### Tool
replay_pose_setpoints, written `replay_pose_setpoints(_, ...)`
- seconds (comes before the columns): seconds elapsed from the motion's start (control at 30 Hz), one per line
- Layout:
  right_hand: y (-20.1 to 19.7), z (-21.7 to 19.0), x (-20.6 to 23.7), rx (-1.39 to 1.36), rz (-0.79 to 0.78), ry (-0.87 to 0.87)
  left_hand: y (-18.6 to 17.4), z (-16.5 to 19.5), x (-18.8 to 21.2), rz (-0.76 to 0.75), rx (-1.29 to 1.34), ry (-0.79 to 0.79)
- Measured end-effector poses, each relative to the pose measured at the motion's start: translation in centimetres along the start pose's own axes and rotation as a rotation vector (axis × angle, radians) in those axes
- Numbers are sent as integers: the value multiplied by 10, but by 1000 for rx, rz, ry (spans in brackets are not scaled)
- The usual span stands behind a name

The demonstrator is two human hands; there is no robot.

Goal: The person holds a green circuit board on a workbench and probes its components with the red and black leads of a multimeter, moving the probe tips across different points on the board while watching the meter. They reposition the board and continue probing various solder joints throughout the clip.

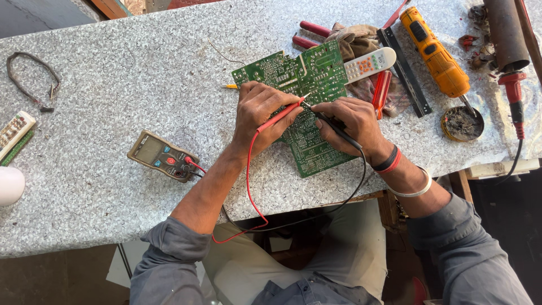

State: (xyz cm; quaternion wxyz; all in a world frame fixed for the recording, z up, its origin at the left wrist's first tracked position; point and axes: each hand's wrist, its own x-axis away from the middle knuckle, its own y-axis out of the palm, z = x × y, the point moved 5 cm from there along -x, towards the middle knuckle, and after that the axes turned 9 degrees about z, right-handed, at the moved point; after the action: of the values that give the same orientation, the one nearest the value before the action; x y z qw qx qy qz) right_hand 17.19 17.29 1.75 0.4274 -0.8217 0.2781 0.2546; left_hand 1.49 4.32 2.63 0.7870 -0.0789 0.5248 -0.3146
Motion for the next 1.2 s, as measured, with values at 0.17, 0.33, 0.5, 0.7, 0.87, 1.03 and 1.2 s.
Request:
replay_pose_setpoints(0.17,-1,-1,2,17,7,26,1,1,3,-5,7,8)
replay_pose_setpoints(0.33,-2,-2,0,-13,37,9,1,1,0,-19,11,16)
replay_pose_setpoints(0.5,-1,-2,-1,12,16,12,-1,4,0,-25,27,18)
replay_pose_setpoints(0.7,-1,-2,0,6,24,9,0,4,-1,-40,17,19)
replay_pose_setpoints(0.87,-2,-3,0,13,55,21,-1,5,-2,-33,21,25)
replay_pose_setpoints(1.03,-4,-4,-1,26,95,19,-3,7,-3,-30,23,20)
replay_pose_setpoints(1.2,-6,-5,0,22,134,30,-3,8,-3,-2,73,9)
